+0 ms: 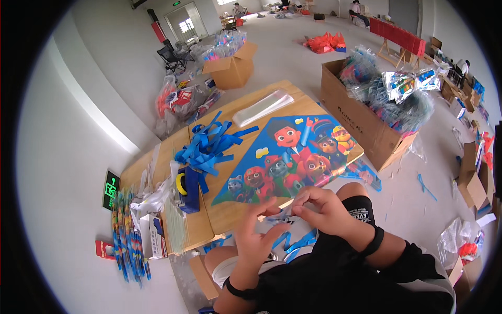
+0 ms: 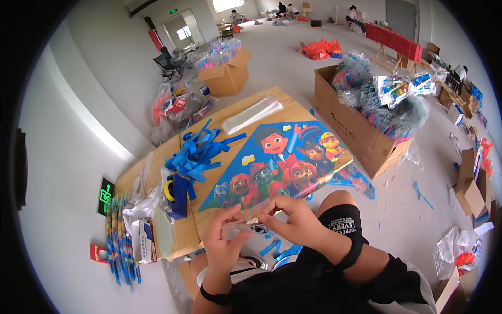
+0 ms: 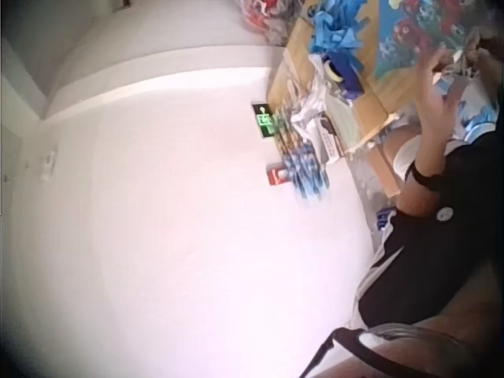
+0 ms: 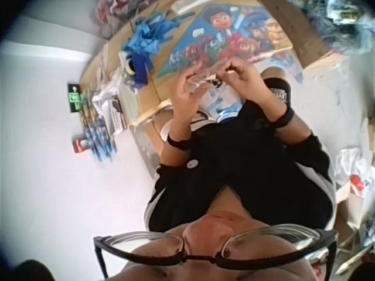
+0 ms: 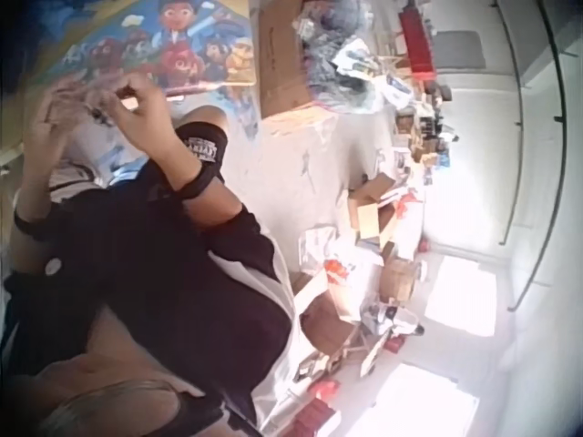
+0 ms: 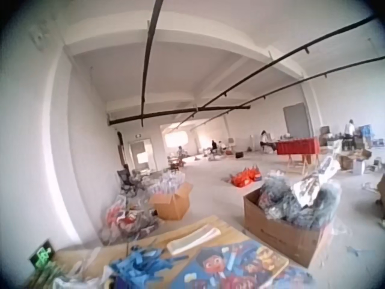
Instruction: Assemble a kite by folding, taping, and attaching strings.
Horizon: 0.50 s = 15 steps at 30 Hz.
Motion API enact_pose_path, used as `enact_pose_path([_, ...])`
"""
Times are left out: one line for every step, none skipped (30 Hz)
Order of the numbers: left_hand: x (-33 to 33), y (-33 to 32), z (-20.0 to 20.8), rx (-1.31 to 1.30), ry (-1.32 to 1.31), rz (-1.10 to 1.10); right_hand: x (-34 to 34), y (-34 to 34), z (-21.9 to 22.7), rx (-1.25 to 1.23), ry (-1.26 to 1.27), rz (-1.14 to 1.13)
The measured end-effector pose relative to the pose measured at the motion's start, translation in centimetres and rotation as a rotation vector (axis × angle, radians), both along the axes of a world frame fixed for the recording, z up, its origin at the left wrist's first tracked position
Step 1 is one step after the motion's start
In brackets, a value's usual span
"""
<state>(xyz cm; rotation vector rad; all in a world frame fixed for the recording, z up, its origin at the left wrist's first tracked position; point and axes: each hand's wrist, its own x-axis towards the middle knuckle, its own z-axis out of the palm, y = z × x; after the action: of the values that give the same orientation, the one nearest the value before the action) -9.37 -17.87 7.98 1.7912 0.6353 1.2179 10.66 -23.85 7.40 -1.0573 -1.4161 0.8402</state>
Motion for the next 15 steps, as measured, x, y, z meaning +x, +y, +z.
enact_pose_path([0.0,0.1,0.4,-0.019,0.025,-0.001,-0.1,0.0,0.5,0.012,0.126,0.035])
enact_pose_path([-0.1,0.1,0.6,-0.038,0.05,-0.002,-0.1,-0.1,0.9,0.004,0.132,0.032])
enact_pose_path([0.2,-0.1,0.7,-0.132,-0.06,-0.021,0.0,-0.1,1.4,0.014,0.091,0.036])
enact_pose_path([0.0,-0.1,0.6,-0.135,-0.055,-0.021,-0.1,-0.2,1.7,0.025,0.05,0.039])
enact_pose_path([-0.2,-0.1,0.5,-0.145,-0.074,-0.032,-0.3,-0.3,1.9,0.023,0.054,0.039])
enact_pose_path([-0.4,-0.1,0.4,-0.154,-0.094,-0.044,-0.5,-0.3,2.1,0.032,0.074,-0.004])
enact_pose_path([-0.4,-0.1,0.5,-0.155,-0.092,-0.044,-0.7,-0.2,2.2,0.042,0.094,-0.047])
enact_pose_path([-0.4,-0.2,0.7,-0.165,-0.092,-0.041,-0.8,-0.1,2.2,0.042,0.095,-0.048])
enact_pose_path([-0.4,-0.4,0.9,-0.175,-0.093,-0.04,-0.8,-0.1,2.3,0.076,0.077,-0.058])
enact_pose_path([-0.4,-0.5,1.1,-0.176,-0.092,-0.042,-0.8,0.0,2.4,0.111,0.058,-0.068])
enact_pose_path([-0.4,-0.6,1.3,-0.22,-0.091,-0.038,-0.9,0.1,2.7,0.111,0.058,-0.071])
enact_pose_path([-0.5,-0.8,1.4,-0.265,-0.088,-0.03,-1.0,0.2,3.1,0.123,0.037,-0.068])
enact_pose_path([-0.5,-0.9,1.6,-0.266,-0.085,-0.03,-1.1,0.2,3.3,0.135,0.015,-0.066])
enact_pose_path([-0.5,-1.1,1.8,-0.246,-0.082,-0.005,-1.2,0.2,3.2,0.134,0.017,-0.067])
enact_pose_path([-0.5,-1.2,2.0,-0.224,-0.081,0.018,-1.2,0.3,3.0,0.099,0.061,-0.073])
